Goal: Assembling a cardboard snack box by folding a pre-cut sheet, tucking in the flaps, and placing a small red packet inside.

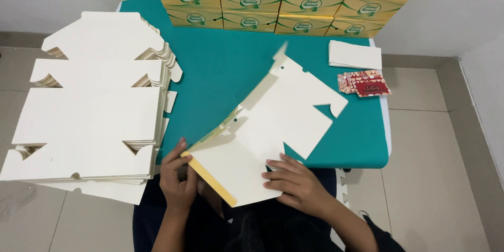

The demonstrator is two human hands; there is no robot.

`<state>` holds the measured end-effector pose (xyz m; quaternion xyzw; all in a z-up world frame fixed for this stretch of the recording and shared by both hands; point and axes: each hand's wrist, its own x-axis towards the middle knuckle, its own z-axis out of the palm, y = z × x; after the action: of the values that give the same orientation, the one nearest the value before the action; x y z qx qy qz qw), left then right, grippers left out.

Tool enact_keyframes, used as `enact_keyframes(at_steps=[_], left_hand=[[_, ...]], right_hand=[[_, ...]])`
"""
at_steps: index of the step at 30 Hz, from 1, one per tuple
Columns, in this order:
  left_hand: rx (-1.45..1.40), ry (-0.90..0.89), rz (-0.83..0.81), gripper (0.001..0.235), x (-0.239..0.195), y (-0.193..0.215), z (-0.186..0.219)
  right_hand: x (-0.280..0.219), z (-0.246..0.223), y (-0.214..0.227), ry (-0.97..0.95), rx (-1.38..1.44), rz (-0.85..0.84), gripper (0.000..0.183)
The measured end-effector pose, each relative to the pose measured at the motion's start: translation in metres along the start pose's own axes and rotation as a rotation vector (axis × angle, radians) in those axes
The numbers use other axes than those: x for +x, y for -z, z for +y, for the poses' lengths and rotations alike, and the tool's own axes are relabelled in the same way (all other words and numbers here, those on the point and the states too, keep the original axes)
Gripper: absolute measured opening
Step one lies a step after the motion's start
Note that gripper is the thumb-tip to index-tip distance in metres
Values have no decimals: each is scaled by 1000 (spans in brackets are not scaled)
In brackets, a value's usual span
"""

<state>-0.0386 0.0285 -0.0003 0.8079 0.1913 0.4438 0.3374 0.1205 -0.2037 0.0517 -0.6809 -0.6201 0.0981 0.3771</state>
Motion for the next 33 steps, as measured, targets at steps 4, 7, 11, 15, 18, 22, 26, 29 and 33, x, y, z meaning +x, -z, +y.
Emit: enact_keyframes(at_steps=[4, 7, 11, 15, 18, 22, 26, 29, 33], left_hand=[[173, 66, 86, 21, 11, -2, 8], [152, 131, 127, 24, 12, -5, 13], [144, 186, 82, 32, 6, -7, 21], [134, 173, 33, 36, 3, -6, 23], [127, 222, -64, 40, 5, -4, 22], [180, 241, -79, 38, 10, -3, 20], [288, 226, -51, 32, 11, -2, 17], [342, 170, -79, 33, 13, -5, 15], [382, 90, -109, 38, 15, -11, 22]], right_hand=[[22, -15, -23, 98, -20, 37, 34], [35, -23, -30, 23, 63, 95, 24], [51, -27, -33, 42, -193, 202, 17], [69, -18, -37, -34, -226, 191, 18], [93, -19, -36, -110, -221, 194, 19], [116, -16, -41, -207, -180, 163, 28], [131, -2, -56, -233, -320, 225, 24], [138, 8, -61, -297, -278, 174, 28], [138, 22, -71, -232, -453, 206, 49]])
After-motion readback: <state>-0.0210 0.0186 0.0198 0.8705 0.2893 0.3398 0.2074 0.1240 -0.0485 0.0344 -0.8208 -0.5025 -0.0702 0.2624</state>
